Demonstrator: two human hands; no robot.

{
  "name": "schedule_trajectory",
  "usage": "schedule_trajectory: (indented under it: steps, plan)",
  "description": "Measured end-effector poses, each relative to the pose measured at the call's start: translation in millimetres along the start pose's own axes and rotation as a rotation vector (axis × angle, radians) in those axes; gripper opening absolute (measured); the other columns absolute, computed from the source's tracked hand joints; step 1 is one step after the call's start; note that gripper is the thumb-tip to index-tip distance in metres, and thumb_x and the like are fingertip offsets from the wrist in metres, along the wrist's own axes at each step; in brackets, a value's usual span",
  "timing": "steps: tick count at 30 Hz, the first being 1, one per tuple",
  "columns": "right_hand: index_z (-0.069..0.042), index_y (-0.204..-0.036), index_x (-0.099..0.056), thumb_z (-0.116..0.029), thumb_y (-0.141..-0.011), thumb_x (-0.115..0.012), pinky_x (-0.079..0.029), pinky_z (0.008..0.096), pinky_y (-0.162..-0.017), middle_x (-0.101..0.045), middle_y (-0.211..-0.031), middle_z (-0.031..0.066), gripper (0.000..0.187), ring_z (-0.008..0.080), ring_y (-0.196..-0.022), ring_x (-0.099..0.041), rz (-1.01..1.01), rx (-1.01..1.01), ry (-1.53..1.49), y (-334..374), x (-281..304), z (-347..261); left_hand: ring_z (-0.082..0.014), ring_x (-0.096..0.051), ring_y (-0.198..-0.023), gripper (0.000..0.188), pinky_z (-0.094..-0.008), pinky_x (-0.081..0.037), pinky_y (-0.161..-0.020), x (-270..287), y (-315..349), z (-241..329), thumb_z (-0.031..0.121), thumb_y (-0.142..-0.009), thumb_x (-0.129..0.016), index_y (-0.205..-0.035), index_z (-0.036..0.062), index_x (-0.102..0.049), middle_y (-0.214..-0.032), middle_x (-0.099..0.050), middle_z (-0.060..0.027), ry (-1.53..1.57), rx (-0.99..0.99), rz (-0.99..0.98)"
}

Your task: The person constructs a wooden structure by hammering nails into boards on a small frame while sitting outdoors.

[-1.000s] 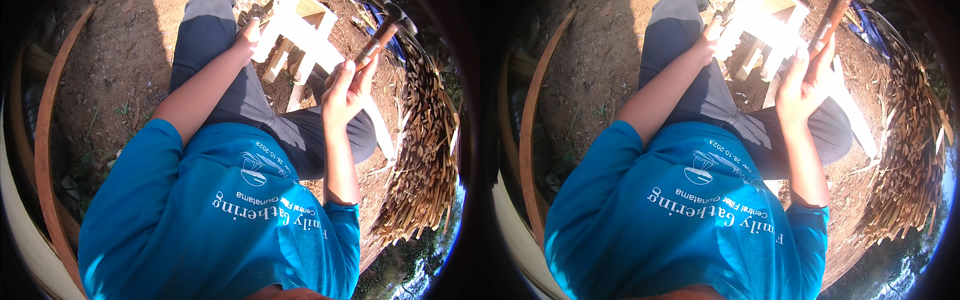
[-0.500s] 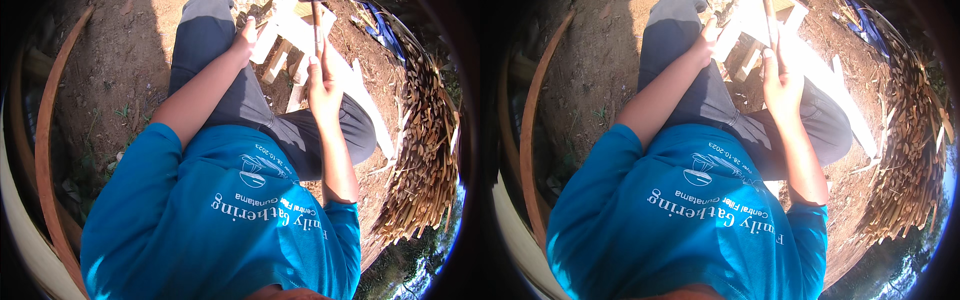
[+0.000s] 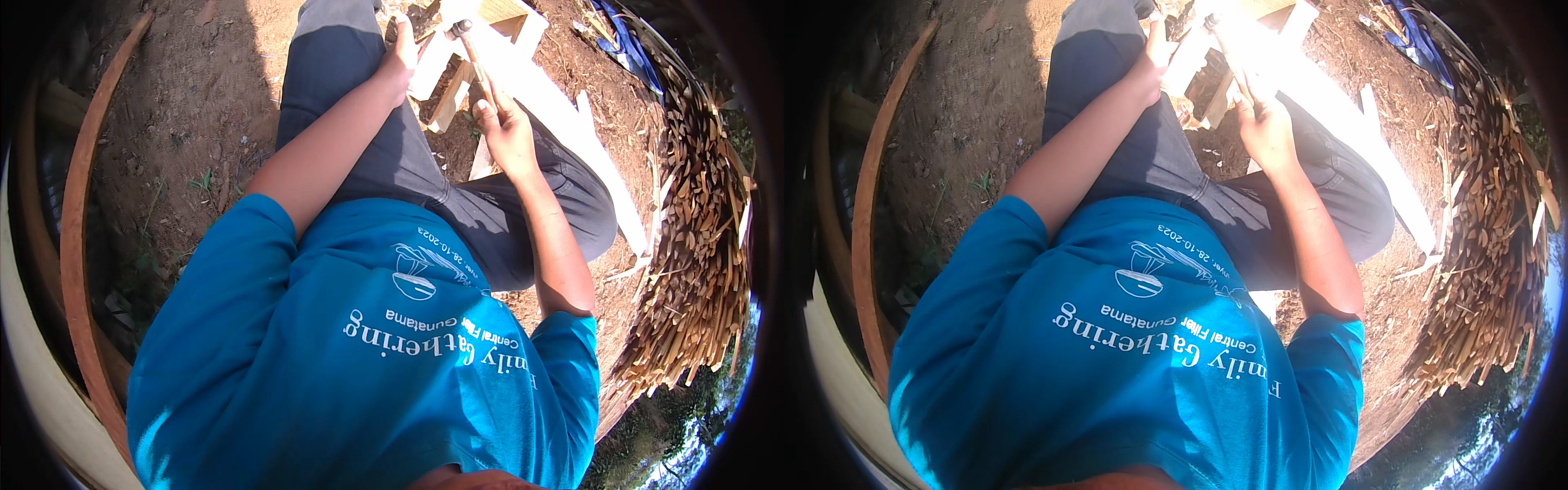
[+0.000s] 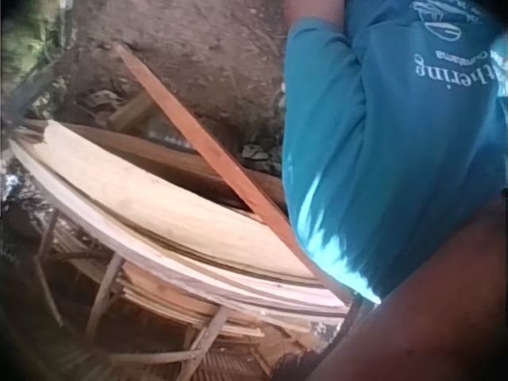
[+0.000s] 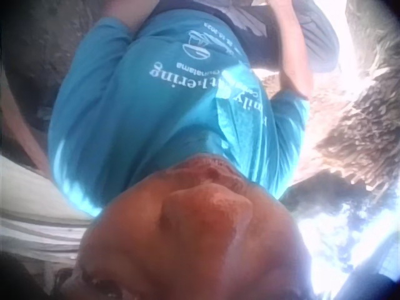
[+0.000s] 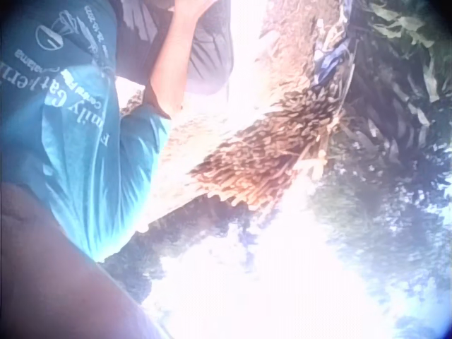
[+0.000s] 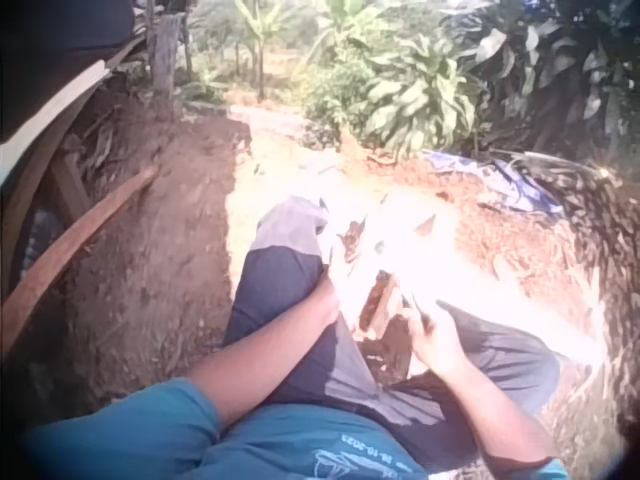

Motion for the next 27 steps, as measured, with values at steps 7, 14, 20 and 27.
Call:
schedule_trajectory:
  steps: [7, 14, 20, 27]
  plan:
    - [-0.003, -0.15, -0.044, -0.008, -0.103, -0.052, -0.045, 0.0401, -0.107, -0.063, -0.136, 0.0187, 0.048, 0.0283, -0.127, -0.058, 0.078, -0.052, -0.296, -15.8, 24.1, -44.9, -0.0131, -0.064, -0.108, 0.092, -0.0305, -0.053, -0.09, 6.5, -5.3, -2.8, 0.079, -0.096, -0.011, -0.14, 0.013, -0.058, -0.125, -0.068, -0.0026, -0.009, -0.007, -0.005]
    - [-0.007, -0.147, -0.05, -0.009, -0.101, -0.057, -0.041, 0.0417, -0.11, -0.061, -0.138, 0.019, 0.046, 0.0317, -0.134, -0.054, -0.047, -0.156, -0.454, -21.6, 14.8, -51.0, -0.0134, -0.064, -0.111, 0.089, -0.0314, -0.053, -0.091, 21.4, -4.2, -0.5, 0.077, -0.097, -0.014, -0.139, 0.013, -0.059, -0.126, -0.067, -0.0015, -0.008, -0.047, 0.087]
    - [-0.008, -0.15, -0.046, -0.01, -0.103, -0.055, -0.041, 0.0279, -0.084, -0.058, -0.11, 0.0072, 0.048, 0.0151, -0.099, -0.051, -0.057, -0.14, -0.319, -14.0, 12.9, -6.3, -0.0129, -0.062, -0.113, 0.091, -0.031, -0.051, -0.091, 12.0, 1.6, 3.8, 0.079, -0.096, -0.014, -0.139, 0.0129, -0.059, -0.128, -0.067, -0.0011, -0.012, -0.065, 0.077]
    - [-0.007, -0.146, -0.051, -0.012, -0.102, -0.057, -0.044, 0.0391, -0.106, -0.062, -0.136, 0.0205, 0.045, 0.0312, -0.127, -0.06, -0.324, -0.216, -0.092, -6.9, -24.7, 4.6, -0.0151, -0.062, -0.116, 0.093, -0.0311, -0.05, -0.095, 4.2, -4.0, 4.7, 0.081, -0.095, -0.016, -0.14, 0.0119, -0.058, -0.132, -0.064, -0.0044, 0.014, 0.01, 0.011]
Point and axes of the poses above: each hand's wrist, its own y-axis away from the middle knuckle, its own x-axis out of the back of the hand, z = x × y, the point moved 8 cm from there along -y, towards the middle knuckle
